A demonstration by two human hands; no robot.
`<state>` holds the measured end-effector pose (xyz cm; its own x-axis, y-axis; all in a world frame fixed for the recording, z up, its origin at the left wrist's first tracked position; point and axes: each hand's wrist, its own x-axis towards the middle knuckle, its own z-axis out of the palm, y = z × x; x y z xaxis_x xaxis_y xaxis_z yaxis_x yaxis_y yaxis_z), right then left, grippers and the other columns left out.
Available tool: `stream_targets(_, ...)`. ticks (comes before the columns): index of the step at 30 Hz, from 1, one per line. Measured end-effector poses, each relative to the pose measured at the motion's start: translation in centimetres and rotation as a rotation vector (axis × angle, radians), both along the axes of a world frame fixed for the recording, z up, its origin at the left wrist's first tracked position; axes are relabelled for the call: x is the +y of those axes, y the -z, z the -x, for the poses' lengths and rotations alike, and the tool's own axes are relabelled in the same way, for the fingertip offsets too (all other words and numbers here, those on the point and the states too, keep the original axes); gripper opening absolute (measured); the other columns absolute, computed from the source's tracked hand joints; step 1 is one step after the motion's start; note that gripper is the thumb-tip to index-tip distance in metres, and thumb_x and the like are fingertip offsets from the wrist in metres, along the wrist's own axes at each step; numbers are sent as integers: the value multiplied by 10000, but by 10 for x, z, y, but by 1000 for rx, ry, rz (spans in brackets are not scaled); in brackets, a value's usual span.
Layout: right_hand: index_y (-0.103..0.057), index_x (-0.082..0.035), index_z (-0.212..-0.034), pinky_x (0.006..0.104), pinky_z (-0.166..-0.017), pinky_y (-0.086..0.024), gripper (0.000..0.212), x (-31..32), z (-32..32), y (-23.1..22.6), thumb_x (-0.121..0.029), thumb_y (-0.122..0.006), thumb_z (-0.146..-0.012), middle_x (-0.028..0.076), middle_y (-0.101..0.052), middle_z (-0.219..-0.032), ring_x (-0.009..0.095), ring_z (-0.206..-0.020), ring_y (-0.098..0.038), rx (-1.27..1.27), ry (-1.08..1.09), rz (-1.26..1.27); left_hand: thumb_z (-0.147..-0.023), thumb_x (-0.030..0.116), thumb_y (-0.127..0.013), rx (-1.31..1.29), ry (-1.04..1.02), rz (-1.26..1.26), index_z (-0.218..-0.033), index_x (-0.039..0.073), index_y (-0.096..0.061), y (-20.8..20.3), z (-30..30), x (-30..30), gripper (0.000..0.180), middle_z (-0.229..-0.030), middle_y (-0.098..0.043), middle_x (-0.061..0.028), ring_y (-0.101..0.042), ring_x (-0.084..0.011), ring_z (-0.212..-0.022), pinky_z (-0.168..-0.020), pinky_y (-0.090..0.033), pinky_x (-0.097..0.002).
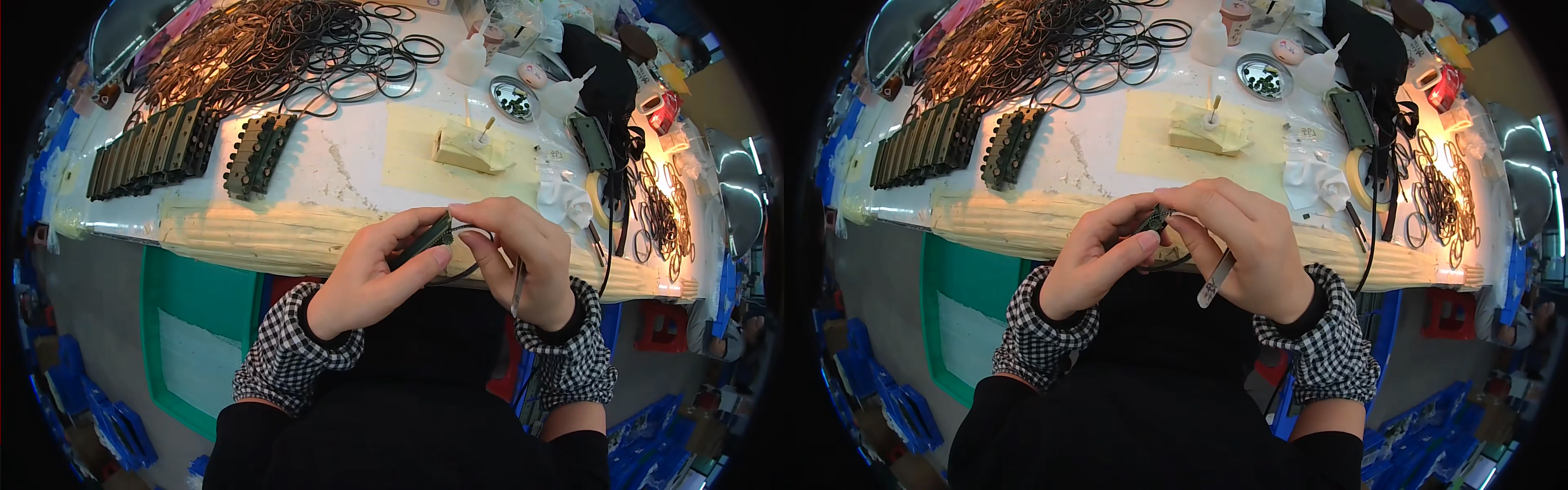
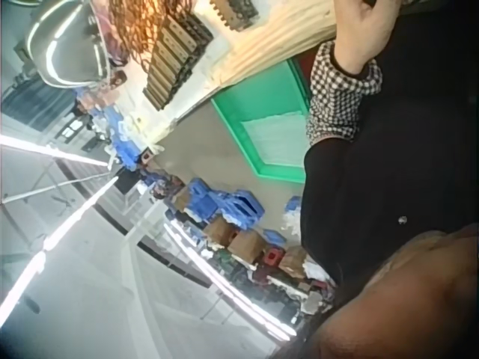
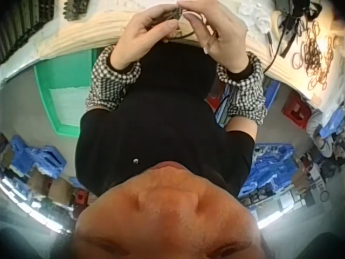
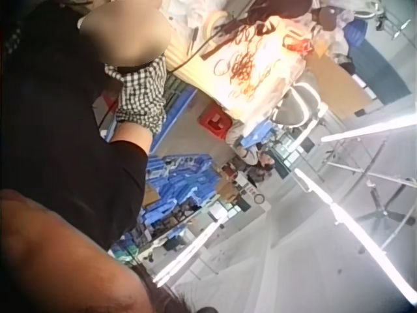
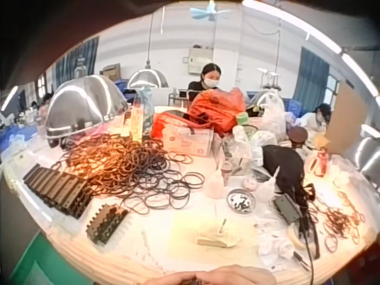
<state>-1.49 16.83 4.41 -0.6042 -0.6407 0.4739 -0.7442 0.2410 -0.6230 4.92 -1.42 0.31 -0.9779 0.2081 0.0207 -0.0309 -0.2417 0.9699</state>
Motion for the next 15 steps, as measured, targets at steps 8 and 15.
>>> stream_targets(8,-641,-8,-936,311,-600,-515,163,-1,-6,7,38,-662,-781,111,-671,-826,255,-675,-659,-42,74,10,-939,153,-504,-107,100,9,-1345,-25,-459,0,0,-8,445,-1021,-604,-54,-532,-66,-764,-649,-483,-223)
stream_targets(15,-628,-18,-983,307,-596,-517,234,-3,-8,20,39,-677,-761,119,-681,-874,245,-689,-664,360,66,1,-943,157,-492,-109,97,-18,-1331,-26,-476,-2,0,-8,430,-970,-610,-48,-532,-66,-760,-650,-480,-219)
